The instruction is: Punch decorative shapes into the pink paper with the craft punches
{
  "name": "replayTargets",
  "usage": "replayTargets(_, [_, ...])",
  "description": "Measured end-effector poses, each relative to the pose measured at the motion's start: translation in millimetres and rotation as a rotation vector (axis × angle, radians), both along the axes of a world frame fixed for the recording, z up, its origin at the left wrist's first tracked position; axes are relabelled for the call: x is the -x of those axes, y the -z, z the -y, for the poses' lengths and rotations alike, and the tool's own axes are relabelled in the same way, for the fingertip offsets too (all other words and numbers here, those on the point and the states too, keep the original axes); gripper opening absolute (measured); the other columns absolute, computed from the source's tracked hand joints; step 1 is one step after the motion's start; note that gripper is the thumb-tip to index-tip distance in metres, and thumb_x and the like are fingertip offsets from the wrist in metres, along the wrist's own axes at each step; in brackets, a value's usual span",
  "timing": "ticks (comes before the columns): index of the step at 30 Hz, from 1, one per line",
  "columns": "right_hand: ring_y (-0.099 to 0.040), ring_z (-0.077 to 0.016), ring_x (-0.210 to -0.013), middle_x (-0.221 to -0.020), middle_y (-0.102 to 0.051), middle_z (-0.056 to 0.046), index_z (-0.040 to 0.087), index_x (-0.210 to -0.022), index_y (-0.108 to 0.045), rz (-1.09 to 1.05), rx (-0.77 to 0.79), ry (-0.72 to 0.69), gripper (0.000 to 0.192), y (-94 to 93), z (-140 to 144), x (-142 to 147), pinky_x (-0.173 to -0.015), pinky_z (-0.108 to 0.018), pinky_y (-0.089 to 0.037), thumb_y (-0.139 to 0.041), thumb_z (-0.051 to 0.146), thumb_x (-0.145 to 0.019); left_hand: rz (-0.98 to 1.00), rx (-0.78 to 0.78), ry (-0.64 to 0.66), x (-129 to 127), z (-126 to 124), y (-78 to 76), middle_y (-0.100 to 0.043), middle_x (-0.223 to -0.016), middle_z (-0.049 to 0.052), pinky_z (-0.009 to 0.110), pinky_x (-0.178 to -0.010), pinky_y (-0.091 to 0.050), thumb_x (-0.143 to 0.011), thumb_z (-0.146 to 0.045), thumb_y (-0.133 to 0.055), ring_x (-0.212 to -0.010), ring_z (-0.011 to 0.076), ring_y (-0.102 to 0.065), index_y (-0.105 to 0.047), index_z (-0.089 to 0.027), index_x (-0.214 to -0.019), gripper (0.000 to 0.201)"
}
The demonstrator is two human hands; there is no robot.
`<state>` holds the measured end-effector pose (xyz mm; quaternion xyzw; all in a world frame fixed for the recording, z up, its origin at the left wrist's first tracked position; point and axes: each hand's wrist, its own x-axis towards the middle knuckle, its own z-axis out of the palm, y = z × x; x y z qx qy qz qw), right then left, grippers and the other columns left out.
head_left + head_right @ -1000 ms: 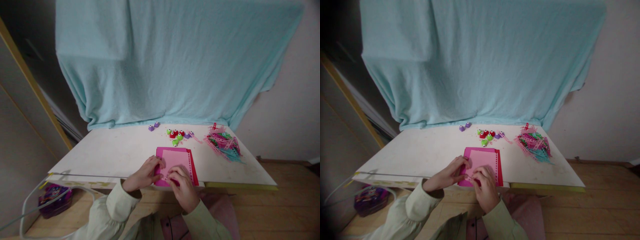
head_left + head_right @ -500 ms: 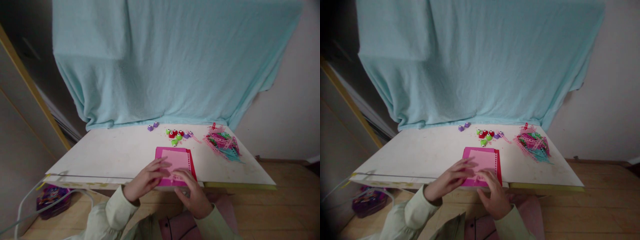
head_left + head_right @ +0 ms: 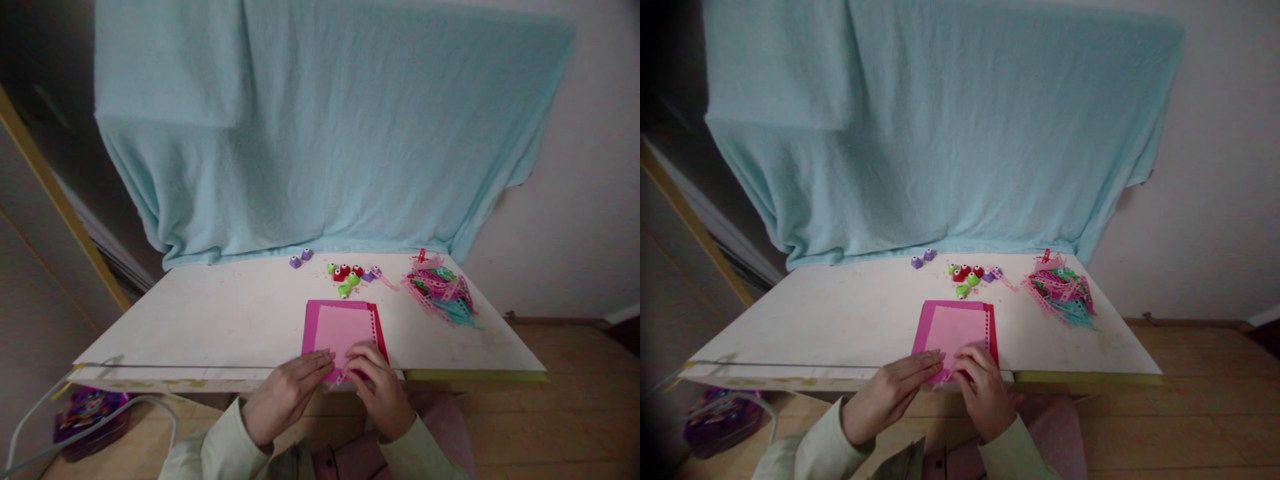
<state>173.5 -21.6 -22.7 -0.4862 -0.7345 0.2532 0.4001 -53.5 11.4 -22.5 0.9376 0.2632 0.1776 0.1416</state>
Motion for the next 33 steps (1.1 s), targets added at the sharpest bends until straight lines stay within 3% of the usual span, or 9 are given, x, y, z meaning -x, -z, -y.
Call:
replayTargets(6, [-0.052, -0.0217, -0.107, -0.114, -0.056, -0.006, 0.023, -0.084, -0.068, -0.003, 0.061, -0.050, 0.015, 1.1, 12.1, -22.7, -0.092, -0.034, -0.044, -0.057, 0.013, -0.085, -0.034, 0.026, -0.062, -5.3, 3.5, -7.4, -0.042, -0.144, 0.001, 0.036, -0.111, -0.038, -0.091, -0.011, -0.040, -0.133, 0.0157, -0.037, -0.040, -0.024, -0.138, 0.048])
replayTargets(10, [-0.047, -0.0225, -0.118, -0.124, -0.053, -0.006, 0.027, -0.117, -0.061, 0.016, 0.062, -0.064, 0.038, -5.2, 12.4, -25.9, -0.101, -0.037, -0.039, -0.059, 0.013, -0.082, -0.083, -0.004, -0.088, -14.0, 10.8, -12.8, -0.036, -0.148, 0.001, 0.042, -0.109, -0.038, -0.087, -0.013, -0.045, -0.133, 0.0210, -0.036, -0.038, -0.025, -0.140, 0.055])
replayTargets(12, [-0.047, -0.0224, -0.118, -0.123, -0.054, -0.007, 0.025, -0.123, -0.056, 0.019, 0.058, -0.043, 0.043, -8.2, 10.0, -22.7, -0.102, -0.037, -0.038, -0.058, 0.013, -0.082, -0.104, -0.026, -0.095, -17.7, 13.9, -14.3, -0.031, -0.150, 0.000, 0.043, -0.108, -0.039, -0.086, -0.013, -0.047, -0.133, 0.0226, -0.035, -0.035, -0.026, -0.141, 0.058])
replayTargets(16, [-0.052, -0.0220, -0.108, -0.110, -0.058, -0.007, 0.023, -0.097, -0.067, 0.022, 0.027, 0.008, 0.016, -9.5, 5.4, -15.6, -0.095, -0.036, -0.043, -0.057, 0.017, -0.086, -0.131, -0.043, -0.125, -22.1, 17.1, -15.6, -0.026, -0.152, -0.001, 0.042, -0.107, -0.040, -0.085, -0.013, -0.046, -0.133, 0.0231, -0.034, -0.033, -0.026, -0.142, 0.060])
replayTargets(18, [-0.053, -0.0219, -0.105, -0.106, -0.059, -0.007, 0.022, -0.088, -0.067, 0.014, 0.016, 0.028, 0.011, -8.5, 4.7, -14.4, -0.093, -0.036, -0.043, -0.058, 0.017, -0.086, -0.136, -0.044, -0.136, -23.1, 17.7, -16.0, -0.026, -0.152, -0.001, 0.042, -0.106, -0.041, -0.086, -0.013, -0.045, -0.132, 0.0231, -0.035, -0.033, -0.026, -0.142, 0.059])
replayTargets(27, [-0.054, -0.0218, -0.105, -0.107, -0.060, -0.007, 0.021, -0.083, -0.065, -0.008, 0.020, 0.047, 0.012, -5.0, 10.6, -18.5, -0.092, -0.035, -0.045, -0.055, 0.017, -0.088, -0.114, -0.051, -0.153, -23.8, 18.8, -15.3, -0.028, -0.151, -0.001, 0.041, -0.106, -0.041, -0.087, -0.013, -0.045, -0.131, 0.0233, -0.036, -0.034, -0.026, -0.142, 0.058])
replayTargets(33, [-0.053, -0.0236, -0.111, -0.119, -0.057, -0.007, 0.022, -0.081, -0.068, 0.064, 0.080, 0.060, 0.011, -0.4, 25.8, -37.4, -0.095, -0.038, -0.045, -0.059, 0.023, -0.088, -0.148, -0.077, -0.155, -25.6, 20.1, -11.9, -0.023, -0.153, 0.000, 0.041, -0.107, -0.039, -0.086, -0.012, -0.047, -0.132, 0.0238, -0.034, -0.027, -0.027, -0.145, 0.064])
